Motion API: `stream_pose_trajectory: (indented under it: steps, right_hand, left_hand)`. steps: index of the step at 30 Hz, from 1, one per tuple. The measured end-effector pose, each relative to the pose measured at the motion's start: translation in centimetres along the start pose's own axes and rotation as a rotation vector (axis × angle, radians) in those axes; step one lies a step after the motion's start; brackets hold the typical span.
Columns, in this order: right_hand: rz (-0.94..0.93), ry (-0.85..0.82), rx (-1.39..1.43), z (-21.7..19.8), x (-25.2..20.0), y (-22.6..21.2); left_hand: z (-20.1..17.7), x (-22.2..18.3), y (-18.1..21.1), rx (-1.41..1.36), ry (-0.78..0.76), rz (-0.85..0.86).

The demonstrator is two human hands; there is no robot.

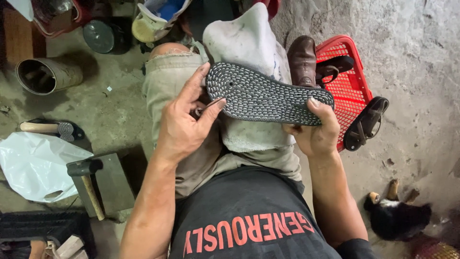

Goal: The person stitches a black shoe sole, uses a lighter to seal thread, and brushes the side of a white and black sneaker.

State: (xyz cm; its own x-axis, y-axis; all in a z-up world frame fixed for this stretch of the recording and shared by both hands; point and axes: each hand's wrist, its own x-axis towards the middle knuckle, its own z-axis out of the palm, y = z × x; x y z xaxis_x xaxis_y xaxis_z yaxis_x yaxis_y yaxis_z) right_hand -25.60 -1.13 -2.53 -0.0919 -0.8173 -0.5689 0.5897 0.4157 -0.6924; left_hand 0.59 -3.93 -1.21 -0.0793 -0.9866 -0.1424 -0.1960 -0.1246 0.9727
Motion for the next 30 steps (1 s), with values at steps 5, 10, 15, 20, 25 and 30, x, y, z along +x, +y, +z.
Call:
stream_pose_trajectory:
  steps: [5, 10, 15, 20, 25, 30]
  right_hand:
    - [0.023, -0.019, -0.010, -0.8, 0.4, 0.1]
    - [0.049, -0.005, -0.018, -0.9, 0.7, 0.1]
    - [0.033, 0.011, -0.037, -0.3, 0.9, 0.0]
    - [0.035, 0.103, -0.035, -0.5, 1.0, 0.2]
    - [0.012, 0.073, -0.045, -0.2, 1.1, 0.0]
    - [-0.019, 0.053, -0.128, -0.3, 1.1, -0.1]
  left_hand:
    - [-1.1, 0.6, 0.5, 0.083, -0.097, -0.031]
    - [-1.3, 0.6, 0.7, 0.196, -0.133, -0.046]
    - [-1.4, 0.8, 0.7, 0.188, -0.131, -0.030]
    - [-1.4, 0.9, 0.7, 0.206, -0.120, -0.062]
    - [-1.6, 1.0, 0.8, 0.224, -0.124, -0.056]
    - [-1.7, 1.2, 1.1, 0.125, -0.128, -0.042]
